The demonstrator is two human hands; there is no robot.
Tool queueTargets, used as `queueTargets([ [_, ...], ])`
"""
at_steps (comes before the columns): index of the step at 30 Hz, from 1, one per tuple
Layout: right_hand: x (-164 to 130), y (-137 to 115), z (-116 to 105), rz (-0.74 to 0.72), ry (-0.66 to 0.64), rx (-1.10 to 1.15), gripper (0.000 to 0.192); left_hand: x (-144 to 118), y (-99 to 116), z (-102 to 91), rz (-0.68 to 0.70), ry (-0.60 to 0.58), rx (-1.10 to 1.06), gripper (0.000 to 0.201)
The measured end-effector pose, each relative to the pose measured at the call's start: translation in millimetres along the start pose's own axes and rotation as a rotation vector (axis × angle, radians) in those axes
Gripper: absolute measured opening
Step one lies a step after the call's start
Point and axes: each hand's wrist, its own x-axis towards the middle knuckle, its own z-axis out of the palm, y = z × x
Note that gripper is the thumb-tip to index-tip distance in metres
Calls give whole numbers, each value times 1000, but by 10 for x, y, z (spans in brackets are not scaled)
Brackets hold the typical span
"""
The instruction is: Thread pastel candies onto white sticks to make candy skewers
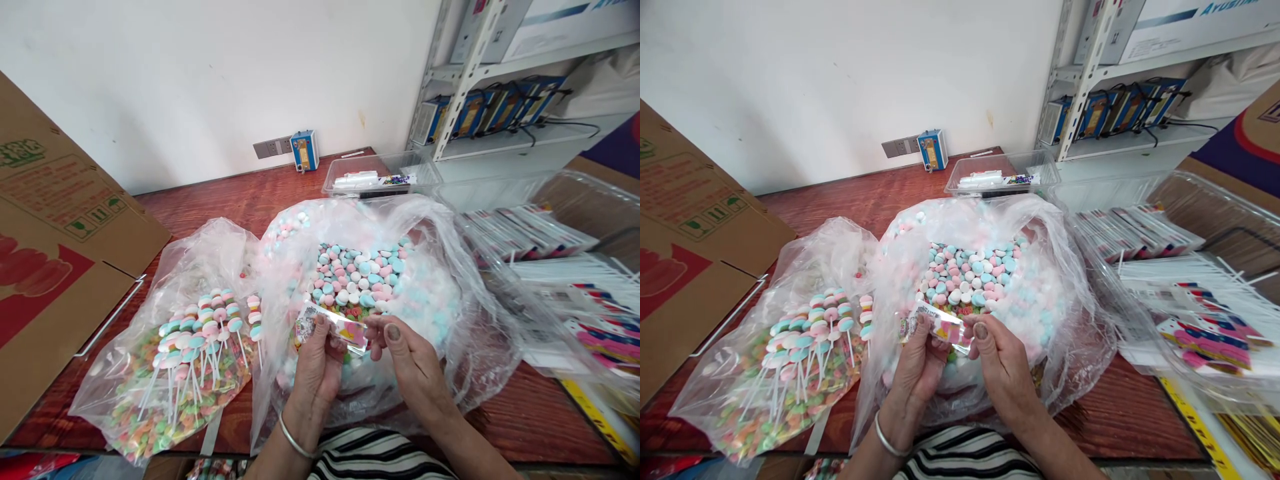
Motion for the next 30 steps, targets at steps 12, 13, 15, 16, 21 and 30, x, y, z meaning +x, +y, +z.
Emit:
queueTargets([
  [12,-38,-38,171,-316,-51,-154,20,-62,6,15,96,-113,-71,34],
  [13,-26,-25,187,-323,-33,-160,20,-80,9,19,102,-156,-45,33],
  [15,-17,-3,205,-352,1,-177,18,-109,29,17,62,-229,5,31],
  [16,-19,3,208,-366,7,-186,17,-118,44,11,32,-247,28,32],
  [21,-61,-37,187,-390,5,-207,20,-95,113,-60,-56,-213,61,36],
  [30,-41,-305,110,-439,-38,-127,28,-125,293,-149,-175,-276,-290,27],
])
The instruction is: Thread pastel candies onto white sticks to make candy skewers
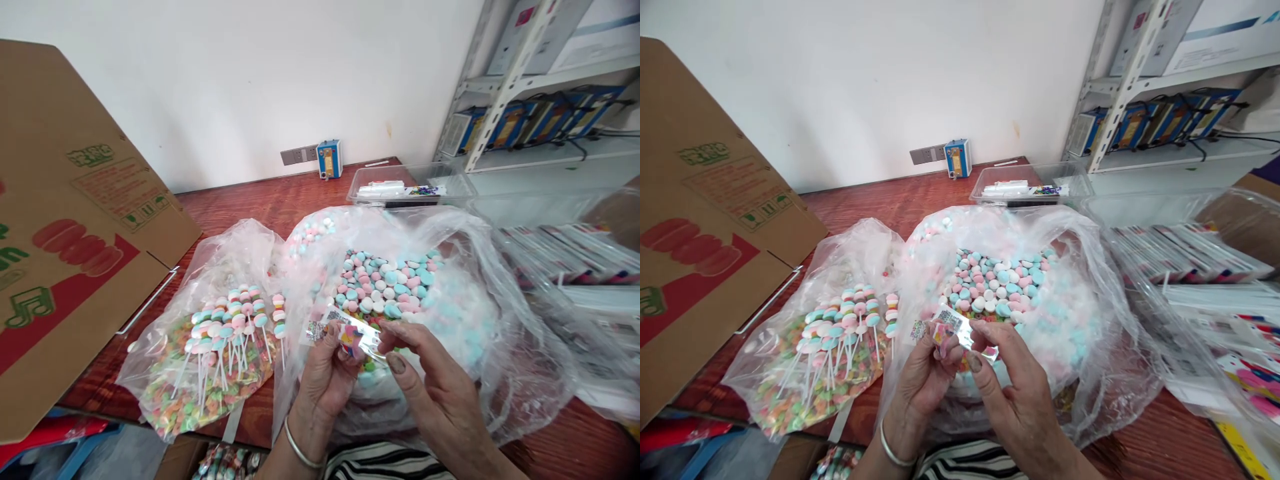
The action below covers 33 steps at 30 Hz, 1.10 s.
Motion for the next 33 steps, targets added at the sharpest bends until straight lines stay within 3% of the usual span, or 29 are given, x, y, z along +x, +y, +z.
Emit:
queueTargets([
  [4,59,-73,88,-94,-76,-4,28,-99,148,29,69,11,-66,26],
  [10,127,-177,368,-264,-155,-74,32,-166,265,-95,179,7,-63,28],
  [19,174,-238,516,-186,-207,-63,17,-207,310,-169,356,65,30,21],
  [24,125,-168,594,-151,-234,-123,28,-184,258,-172,457,81,165,18],
  [29,109,-95,594,-128,-137,-192,35,-188,250,-191,406,58,252,18],
  [33,142,-134,545,-103,-175,-92,20,-182,233,-158,338,57,187,15],
])
